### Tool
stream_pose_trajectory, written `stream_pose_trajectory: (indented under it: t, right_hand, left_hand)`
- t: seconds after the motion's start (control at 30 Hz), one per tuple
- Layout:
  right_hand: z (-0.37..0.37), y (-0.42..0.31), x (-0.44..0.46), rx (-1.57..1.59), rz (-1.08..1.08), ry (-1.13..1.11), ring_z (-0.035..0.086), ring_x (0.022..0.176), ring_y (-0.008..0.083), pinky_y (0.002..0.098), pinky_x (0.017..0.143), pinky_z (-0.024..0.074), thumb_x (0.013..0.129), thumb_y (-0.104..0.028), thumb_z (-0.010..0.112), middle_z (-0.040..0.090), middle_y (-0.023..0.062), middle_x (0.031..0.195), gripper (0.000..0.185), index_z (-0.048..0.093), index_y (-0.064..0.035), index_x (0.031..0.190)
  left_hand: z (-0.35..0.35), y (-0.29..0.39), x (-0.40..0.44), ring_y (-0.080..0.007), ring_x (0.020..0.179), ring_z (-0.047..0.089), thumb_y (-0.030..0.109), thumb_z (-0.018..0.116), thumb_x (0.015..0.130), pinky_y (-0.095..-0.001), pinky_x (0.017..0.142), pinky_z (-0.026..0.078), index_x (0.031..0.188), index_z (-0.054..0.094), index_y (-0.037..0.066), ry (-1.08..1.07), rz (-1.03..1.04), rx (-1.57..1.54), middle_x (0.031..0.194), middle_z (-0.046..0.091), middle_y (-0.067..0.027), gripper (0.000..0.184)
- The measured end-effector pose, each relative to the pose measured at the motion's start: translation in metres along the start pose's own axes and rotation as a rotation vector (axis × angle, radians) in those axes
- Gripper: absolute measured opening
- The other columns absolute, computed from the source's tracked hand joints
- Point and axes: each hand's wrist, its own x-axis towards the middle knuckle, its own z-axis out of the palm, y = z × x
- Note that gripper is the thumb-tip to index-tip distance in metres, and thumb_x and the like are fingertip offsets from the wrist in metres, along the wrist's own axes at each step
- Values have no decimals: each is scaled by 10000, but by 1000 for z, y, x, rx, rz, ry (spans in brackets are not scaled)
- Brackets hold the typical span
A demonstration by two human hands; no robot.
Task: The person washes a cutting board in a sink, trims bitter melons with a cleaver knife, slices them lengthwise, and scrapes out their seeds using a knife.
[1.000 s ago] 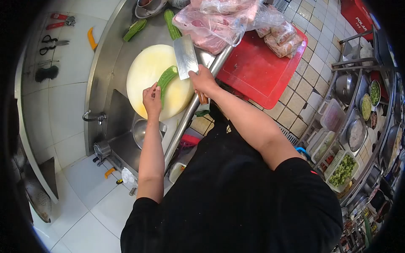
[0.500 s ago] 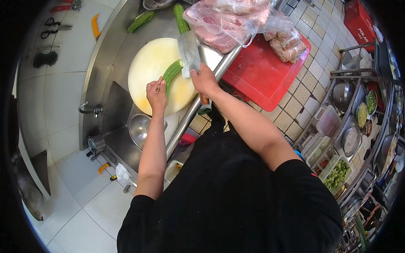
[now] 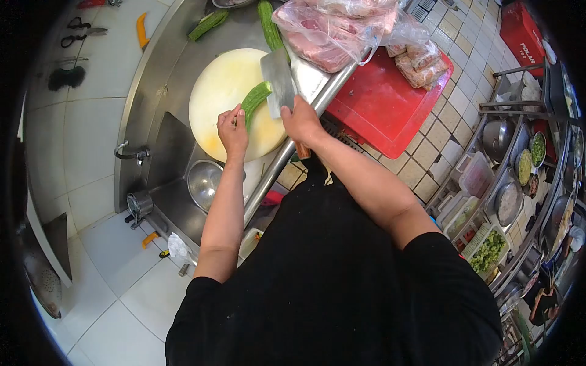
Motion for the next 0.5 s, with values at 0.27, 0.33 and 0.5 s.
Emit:
stream_pose_trajectory:
  t: [0.27,0.33,0.5]
  right_hand:
    - [19,-29,16,-44,112,-60,676,900,430,481,840,518,945,-244,569,655,318,951,347,532,68,1092]
    - [21,-26,9,-67,81,-57,683,880,423,482,832,523,947,-246,569,657,315,943,347,530,69,1087]
    - [17,-28,-20,-8,172,-199,695,869,403,470,818,534,950,-248,569,656,318,965,361,525,78,1095]
  left_hand:
    - [8,-2,-2,-279,1018,554,189,654,931,-390,917,454,1165,720,72,22,-47,-60,1060,611,-115,269]
    - [8,-1,-2,-285,1022,556,193,656,927,-395,920,451,1163,718,70,37,-91,-47,1067,612,-116,273]
    - [11,-6,-3,-262,988,577,200,648,939,-371,867,475,1159,721,71,69,-37,4,1065,612,-119,265]
